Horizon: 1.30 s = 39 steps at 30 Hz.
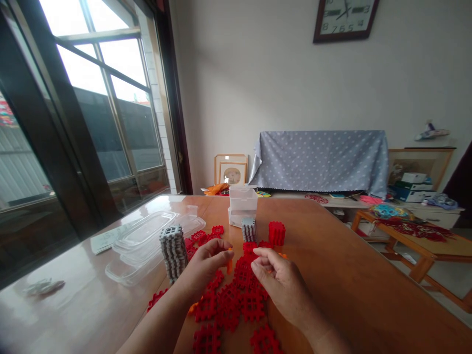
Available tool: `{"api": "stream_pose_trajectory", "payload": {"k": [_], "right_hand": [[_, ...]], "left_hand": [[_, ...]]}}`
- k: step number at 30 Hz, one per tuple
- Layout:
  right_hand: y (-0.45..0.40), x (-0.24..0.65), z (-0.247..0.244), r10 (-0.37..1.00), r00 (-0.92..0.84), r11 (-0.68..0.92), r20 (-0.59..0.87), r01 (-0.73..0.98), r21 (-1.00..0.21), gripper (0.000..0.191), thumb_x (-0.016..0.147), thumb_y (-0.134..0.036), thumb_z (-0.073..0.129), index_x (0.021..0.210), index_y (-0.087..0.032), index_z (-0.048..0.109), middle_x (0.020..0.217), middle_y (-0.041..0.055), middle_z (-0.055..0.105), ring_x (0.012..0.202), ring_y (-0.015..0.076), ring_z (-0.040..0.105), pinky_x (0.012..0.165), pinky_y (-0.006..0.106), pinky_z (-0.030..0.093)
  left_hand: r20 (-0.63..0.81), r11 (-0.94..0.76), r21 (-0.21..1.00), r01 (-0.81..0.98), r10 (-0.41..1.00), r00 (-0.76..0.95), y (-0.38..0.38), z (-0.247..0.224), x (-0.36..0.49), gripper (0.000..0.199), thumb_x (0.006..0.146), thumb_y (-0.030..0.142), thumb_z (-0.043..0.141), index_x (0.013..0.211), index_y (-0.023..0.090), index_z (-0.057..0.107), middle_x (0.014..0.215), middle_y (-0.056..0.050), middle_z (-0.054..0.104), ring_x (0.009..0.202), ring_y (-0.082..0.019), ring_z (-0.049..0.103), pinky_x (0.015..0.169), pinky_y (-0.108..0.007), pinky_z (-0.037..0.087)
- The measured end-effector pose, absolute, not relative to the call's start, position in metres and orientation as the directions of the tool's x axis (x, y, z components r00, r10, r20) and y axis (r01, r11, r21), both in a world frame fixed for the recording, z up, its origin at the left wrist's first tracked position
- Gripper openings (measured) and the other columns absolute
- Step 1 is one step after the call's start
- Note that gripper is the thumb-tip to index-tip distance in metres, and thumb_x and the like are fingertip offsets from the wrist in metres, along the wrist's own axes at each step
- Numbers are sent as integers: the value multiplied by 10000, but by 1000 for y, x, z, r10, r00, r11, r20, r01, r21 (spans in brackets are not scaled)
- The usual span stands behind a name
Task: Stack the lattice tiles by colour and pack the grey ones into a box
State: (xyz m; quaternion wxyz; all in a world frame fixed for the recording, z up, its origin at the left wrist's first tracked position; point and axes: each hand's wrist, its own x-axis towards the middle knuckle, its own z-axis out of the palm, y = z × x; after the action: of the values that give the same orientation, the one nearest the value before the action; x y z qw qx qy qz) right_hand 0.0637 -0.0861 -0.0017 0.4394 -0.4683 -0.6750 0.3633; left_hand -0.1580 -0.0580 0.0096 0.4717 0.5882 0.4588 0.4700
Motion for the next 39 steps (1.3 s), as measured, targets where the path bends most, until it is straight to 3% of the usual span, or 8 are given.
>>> {"api": "stream_pose_trajectory", "payload": {"k": [6,12,19,22,26,29,33,39], "right_hand": [[-101,42,4,919,-391,-102,-60,-87,-991,495,930,-558,583,1316,-248,572,1101,83,702,961,236,711,808,368,566],[-90,48,1,986,-163,-18,17,-211,-977,331,870,-382,683,1157,-224,642,939,30,674,787,158,636,693,277,495],[-86,60,7,987,-127,95,97,-19,-995,342,891,-399,619,1184,-222,631,912,21,677,738,151,605,679,283,478],[-86,59,5,979,-134,174,156,136,-975,381,910,-407,587,1243,-223,611,1032,61,698,859,192,649,767,329,531],[-84,58,-2,890,-158,452,427,419,-787,495,849,-310,658,1339,-294,591,1359,76,593,1226,264,573,1020,403,500],[-82,59,-5,829,-213,541,516,537,-648,517,816,-261,672,1327,-313,614,1378,67,588,1285,280,540,1114,443,441],[-76,77,-1,840,-196,514,506,586,-626,499,831,-282,656,1328,-299,614,1358,77,620,1259,281,567,1103,460,453],[-61,127,0,937,-64,318,343,561,-764,558,841,-383,649,1383,-281,560,1402,99,614,1291,302,563,1017,470,482]], "left_hand": [[150,-89,956,-281,968,203,-71,13,-137,359,726,379,821,948,185,616,888,-18,613,786,-139,560,724,-246,440],[172,-99,936,-339,966,195,-70,6,-133,302,720,237,805,947,182,614,911,-15,616,821,-130,562,760,-245,441],[26,61,940,-337,968,250,-69,3,-134,301,756,291,787,966,186,598,833,7,606,695,-107,566,669,-238,453],[-2,104,929,-355,961,276,-68,2,-134,362,718,282,817,981,185,588,771,14,605,644,-103,557,647,-238,459],[-25,124,924,-362,963,268,-67,1,-133,398,669,272,850,949,182,583,750,16,611,627,-103,569,642,-238,464],[-48,150,919,-364,960,275,-68,1,-133,413,662,299,859,951,187,586,751,20,614,626,-108,589,664,-253,481],[-45,132,934,-332,965,257,-67,3,-135,433,657,348,864,955,190,594,794,7,635,680,-125,619,684,-258,484],[-11,53,973,-225,983,181,-64,7,-143,349,717,367,818,919,180,603,822,1,639,685,-114,598,683,-245,454]]}}
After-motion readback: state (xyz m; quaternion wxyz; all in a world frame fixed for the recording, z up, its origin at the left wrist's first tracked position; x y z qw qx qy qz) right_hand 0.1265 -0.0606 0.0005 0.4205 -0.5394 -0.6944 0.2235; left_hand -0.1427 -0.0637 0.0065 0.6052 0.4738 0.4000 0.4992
